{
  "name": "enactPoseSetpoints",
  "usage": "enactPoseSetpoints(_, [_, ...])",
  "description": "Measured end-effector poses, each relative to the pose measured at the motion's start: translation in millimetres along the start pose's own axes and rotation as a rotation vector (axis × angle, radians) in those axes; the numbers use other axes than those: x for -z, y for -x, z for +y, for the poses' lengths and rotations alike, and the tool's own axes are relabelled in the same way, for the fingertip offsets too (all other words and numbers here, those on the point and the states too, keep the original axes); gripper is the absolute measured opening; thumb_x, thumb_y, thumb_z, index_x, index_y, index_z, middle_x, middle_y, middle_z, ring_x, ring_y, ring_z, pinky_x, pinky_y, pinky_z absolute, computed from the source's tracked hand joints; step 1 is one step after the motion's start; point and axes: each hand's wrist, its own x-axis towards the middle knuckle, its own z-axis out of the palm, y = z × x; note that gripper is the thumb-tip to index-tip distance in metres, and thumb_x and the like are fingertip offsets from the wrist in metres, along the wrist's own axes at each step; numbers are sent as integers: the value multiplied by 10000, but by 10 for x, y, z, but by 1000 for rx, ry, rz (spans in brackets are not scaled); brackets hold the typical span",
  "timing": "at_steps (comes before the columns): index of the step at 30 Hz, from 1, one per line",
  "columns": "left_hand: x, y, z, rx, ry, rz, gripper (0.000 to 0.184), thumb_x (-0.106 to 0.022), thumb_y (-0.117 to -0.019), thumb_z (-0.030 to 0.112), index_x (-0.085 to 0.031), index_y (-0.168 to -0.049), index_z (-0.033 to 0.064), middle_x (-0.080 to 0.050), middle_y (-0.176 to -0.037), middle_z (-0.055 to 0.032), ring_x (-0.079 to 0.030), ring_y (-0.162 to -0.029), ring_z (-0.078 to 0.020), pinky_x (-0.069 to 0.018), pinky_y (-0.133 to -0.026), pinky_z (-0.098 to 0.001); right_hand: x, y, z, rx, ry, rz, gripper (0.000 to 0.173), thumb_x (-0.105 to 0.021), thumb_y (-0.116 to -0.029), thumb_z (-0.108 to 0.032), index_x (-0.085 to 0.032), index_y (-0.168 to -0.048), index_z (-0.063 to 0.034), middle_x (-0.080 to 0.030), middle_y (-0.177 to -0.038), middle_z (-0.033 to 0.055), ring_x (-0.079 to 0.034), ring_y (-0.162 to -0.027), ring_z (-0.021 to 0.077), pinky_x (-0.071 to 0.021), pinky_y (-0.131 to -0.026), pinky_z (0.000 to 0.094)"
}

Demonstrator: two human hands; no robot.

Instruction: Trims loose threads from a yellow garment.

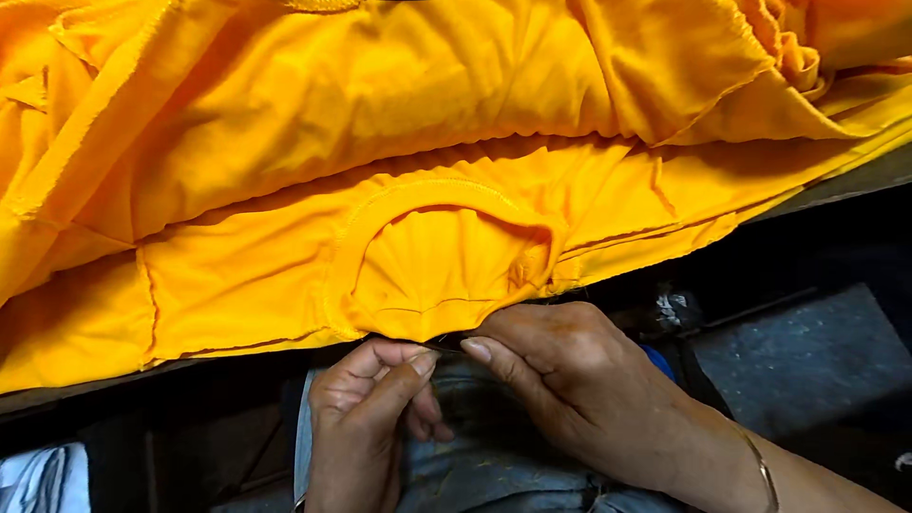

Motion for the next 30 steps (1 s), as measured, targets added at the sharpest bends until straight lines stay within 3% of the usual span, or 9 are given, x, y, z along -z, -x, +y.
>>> enactPoseSetpoints(10, [7, -18, -27, -9, -8, -14, 103, -645, -948, 40, -731, -895, 17, -629, -584, -109, -651, -496, -164, -608, -531, -318, -43, -25, -44, 72, 219, 39, 307, -489, -1015, -229, -640, -763, -138, -489, -612, -70, -496, -540, 63, -356, -457, 241])
enactPoseSetpoints(13, [33, -32, -48, -12, -67, -84, 95, -664, -945, 43, -729, -881, 17, -638, -591, -113, -655, -507, -166, -606, -539, -309, 14, 3, -8, 69, 127, 5, 322, -466, -1052, -244, -640, -802, -140, -497, -638, -78, -493, -557, 45, -379, -471, 230])
enactPoseSetpoints(16, [76, -36, -97, -48, -270, -201, 80, -681, -944, 50, -729, -887, 21, -679, -638, -90, -657, -527, -128, -576, -512, -254, 208, 68, 55, 76, -20, -72, 358, -457, -1079, -357, -675, -885, -150, -543, -698, -101, -510, -605, -3, -412, -513, 198])
enactPoseSetpoints(18, [97, -45, -163, -98, -463, -287, 79, -688, -955, 67, -736, -910, 24, -697, -689, -41, -650, -540, -84, -564, -490, -215, 295, 88, 97, 100, -58, -8, 364, -553, -1046, -455, -681, -931, -134, -573, -731, -103, -522, -632, -36, -420, -533, 156])
enactPoseSetpoints(20, [125, -68, -226, -133, -701, -335, 91, -705, -951, 128, -742, -893, 69, -693, -704, 23, -633, -559, -40, -546, -501, -191, 300, 80, 109, 134, 13, 119, 289, -653, -992, -351, -710, -1031, -70, -639, -805, -45, -575, -687, 0, -470, -575, 169])
enactPoseSetpoints(23, [158, -90, -291, -350, -1113, -321, 251, -717, -950, 333, -714, -760, 169, -629, -685, 103, -564, -592, 8, -476, -529, -198, 177, 27, 117, 121, 276, 209, 301, -603, -944, -157, -722, -1192, -36, -630, -802, 34, -575, -647, 135, -440, -517, 285])
enactPoseSetpoints(25, [171, -70, -263, -505, -1265, -329, 227, -668, -968, 310, -735, -791, 183, -678, -841, 80, -648, -787, -27, -560, -667, -234, 135, -7, 172, 116, 322, 225, 276, -567, -953, -108, -745, -1149, -31, -622, -777, 51, -574, -620, 169, -423, -489, 315])
enactPoseSetpoints(26, [172, -47, -213, -564, -1277, -345, 203, -647, -979, 270, -742, -830, 169, -689, -895, 51, -664, -852, -60, -574, -709, -255, 144, -21, 201, 113, 306, 228, 249, -553, -959, -102, -749, -1094, -29, -626, -779, 49, -581, -630, 160, -433, -498, 308])
enactPoseSetpoints(30, [117, 15, 159, -777, -978, -317, 115, -740, -946, 200, -731, -860, 124, -725, -845, 10, -690, -799, -100, -581, -684, -278, 308, -72, 285, -15, 39, 164, 149, -580, -954, -154, -717, -980, -103, -613, -765, -78, -546, -629, -18, -446, -523, 144])
